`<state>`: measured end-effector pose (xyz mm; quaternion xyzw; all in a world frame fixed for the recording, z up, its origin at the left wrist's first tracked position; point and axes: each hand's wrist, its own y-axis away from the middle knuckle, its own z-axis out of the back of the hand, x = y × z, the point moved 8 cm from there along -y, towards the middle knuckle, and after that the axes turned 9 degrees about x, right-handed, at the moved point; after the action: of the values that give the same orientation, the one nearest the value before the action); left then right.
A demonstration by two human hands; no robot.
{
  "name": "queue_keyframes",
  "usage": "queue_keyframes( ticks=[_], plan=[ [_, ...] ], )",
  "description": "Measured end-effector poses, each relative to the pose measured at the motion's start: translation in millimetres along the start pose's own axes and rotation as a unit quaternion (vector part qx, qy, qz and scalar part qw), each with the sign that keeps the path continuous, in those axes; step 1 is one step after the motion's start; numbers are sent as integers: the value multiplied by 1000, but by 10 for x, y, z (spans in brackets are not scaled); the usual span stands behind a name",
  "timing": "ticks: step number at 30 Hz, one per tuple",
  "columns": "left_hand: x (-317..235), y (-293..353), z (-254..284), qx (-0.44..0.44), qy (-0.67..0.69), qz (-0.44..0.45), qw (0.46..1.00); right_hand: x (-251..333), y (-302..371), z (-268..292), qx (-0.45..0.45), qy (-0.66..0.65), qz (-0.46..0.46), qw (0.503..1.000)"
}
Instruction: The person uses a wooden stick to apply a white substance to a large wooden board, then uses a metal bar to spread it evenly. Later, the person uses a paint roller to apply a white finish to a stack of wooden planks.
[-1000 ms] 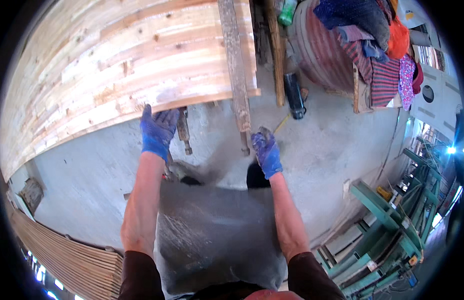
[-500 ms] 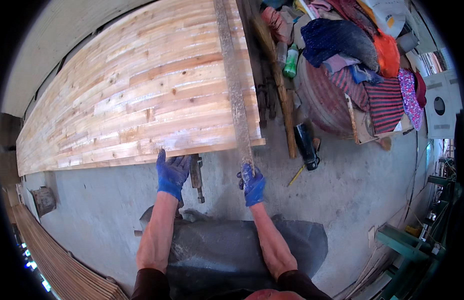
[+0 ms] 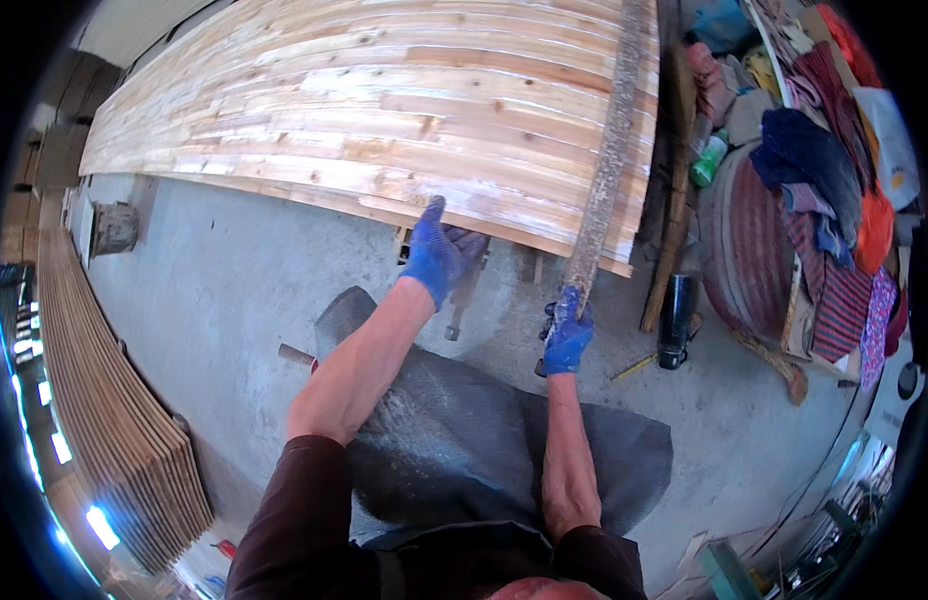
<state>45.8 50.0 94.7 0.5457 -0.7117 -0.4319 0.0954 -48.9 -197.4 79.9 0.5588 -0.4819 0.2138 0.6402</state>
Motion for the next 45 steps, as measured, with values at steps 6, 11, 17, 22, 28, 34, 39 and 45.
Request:
queue_keyframes(
  ticks=[6, 11, 17, 22, 28, 34, 39, 45],
  plan=[
    [-18, -61, 75, -7, 14, 1, 1000, -150, 78, -221, 29, -9, 4, 1000],
    [-24, -59, 50, -6, 29, 10, 1000, -135, 25, -297, 47, -10, -32, 998],
    [10, -12, -23, -15, 22, 26, 999, -369, 44, -529, 34, 47, 85, 995],
    [-1, -16, 27, 2, -4, 58, 998, -414, 76, -779, 61, 75, 84, 992],
    [-34, -73, -14, 27, -17, 49, 998, -206, 98, -1026, 85, 90, 72, 990],
    [-37, -146, 33, 70, 7, 68, 995, 99, 284, -1213, 92, 118, 53, 987],
    [-6, -38, 65, 13, -12, 60, 998, -20, 223, -1190, 160, 91, 55, 981],
    [-37, -107, 182, 20, 38, 46, 998, -87, -401, -415, 24, -160, -124, 979]
  ],
)
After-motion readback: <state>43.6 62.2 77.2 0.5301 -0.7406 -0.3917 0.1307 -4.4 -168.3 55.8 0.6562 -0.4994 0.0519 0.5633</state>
